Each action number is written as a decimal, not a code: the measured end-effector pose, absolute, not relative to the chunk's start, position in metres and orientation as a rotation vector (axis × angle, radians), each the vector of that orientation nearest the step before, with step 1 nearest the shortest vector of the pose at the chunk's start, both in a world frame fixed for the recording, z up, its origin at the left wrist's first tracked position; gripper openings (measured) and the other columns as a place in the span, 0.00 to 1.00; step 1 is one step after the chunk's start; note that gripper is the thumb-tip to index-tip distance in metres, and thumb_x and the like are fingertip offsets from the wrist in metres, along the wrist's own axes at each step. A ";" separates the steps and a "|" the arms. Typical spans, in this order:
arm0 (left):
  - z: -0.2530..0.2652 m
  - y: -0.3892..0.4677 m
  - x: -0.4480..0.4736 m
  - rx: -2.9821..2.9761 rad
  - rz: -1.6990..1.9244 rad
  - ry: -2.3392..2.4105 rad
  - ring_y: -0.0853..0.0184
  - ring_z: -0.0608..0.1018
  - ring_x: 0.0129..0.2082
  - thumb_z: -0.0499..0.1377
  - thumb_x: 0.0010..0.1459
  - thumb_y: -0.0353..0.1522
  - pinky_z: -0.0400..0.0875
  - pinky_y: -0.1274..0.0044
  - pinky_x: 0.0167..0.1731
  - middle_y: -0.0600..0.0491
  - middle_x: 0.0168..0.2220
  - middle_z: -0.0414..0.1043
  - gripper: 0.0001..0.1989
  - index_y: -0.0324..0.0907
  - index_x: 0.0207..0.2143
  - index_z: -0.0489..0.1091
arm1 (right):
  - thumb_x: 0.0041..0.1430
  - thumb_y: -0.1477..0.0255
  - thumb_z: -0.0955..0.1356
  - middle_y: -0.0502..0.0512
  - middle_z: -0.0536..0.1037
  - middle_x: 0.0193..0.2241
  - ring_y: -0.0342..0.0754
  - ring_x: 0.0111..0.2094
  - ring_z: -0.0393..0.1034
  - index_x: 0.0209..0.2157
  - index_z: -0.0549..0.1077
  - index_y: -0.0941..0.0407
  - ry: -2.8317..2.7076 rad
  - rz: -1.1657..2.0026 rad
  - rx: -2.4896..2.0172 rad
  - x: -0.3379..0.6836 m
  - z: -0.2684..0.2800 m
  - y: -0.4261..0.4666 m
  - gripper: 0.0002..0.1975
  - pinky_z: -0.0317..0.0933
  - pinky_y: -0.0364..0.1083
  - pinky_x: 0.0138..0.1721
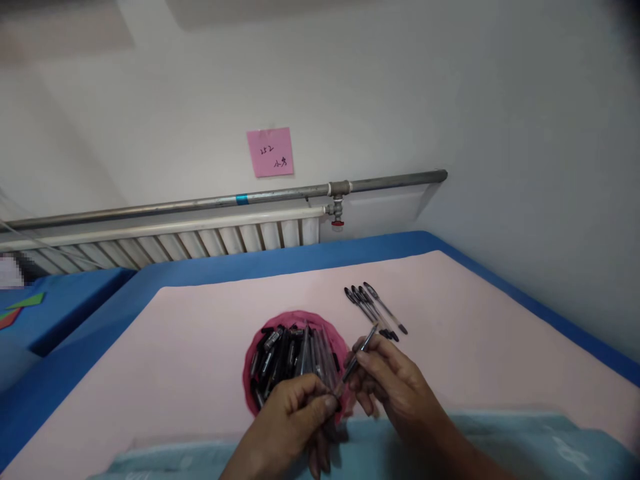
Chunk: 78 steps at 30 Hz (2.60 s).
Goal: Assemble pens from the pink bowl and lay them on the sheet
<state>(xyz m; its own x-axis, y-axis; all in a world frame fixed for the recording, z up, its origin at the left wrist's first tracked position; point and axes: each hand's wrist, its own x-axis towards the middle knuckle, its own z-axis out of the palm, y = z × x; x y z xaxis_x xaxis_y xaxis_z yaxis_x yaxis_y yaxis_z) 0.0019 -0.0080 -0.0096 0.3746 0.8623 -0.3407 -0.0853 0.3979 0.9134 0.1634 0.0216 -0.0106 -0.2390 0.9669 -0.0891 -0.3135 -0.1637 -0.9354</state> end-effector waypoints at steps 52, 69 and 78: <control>-0.030 0.048 -0.074 2.090 0.809 2.177 0.57 0.69 0.49 0.49 0.57 0.28 0.65 0.67 0.47 0.43 0.49 0.68 0.15 0.41 0.42 0.73 | 0.52 0.60 0.67 0.43 0.64 0.14 0.39 0.15 0.53 0.37 0.73 0.56 -1.238 1.473 -1.198 0.161 -0.016 0.032 0.15 0.47 0.39 0.15; -0.012 0.028 -0.054 1.230 1.370 1.621 0.69 0.72 0.26 0.57 0.52 0.35 0.66 0.77 0.30 0.56 0.24 0.69 0.06 0.41 0.28 0.69 | 0.57 0.60 0.63 0.48 0.70 0.19 0.44 0.21 0.63 0.42 0.72 0.57 -1.620 1.283 -1.165 0.167 -0.019 0.027 0.18 0.58 0.42 0.23; 0.003 0.010 -0.040 0.771 1.302 1.076 0.73 0.72 0.18 0.63 0.44 0.30 0.66 0.80 0.23 0.57 0.20 0.70 0.07 0.39 0.29 0.69 | 0.58 0.65 0.61 0.57 0.79 0.38 0.52 0.38 0.73 0.43 0.75 0.55 -1.997 1.129 -1.069 0.166 -0.009 0.016 0.16 0.66 0.48 0.40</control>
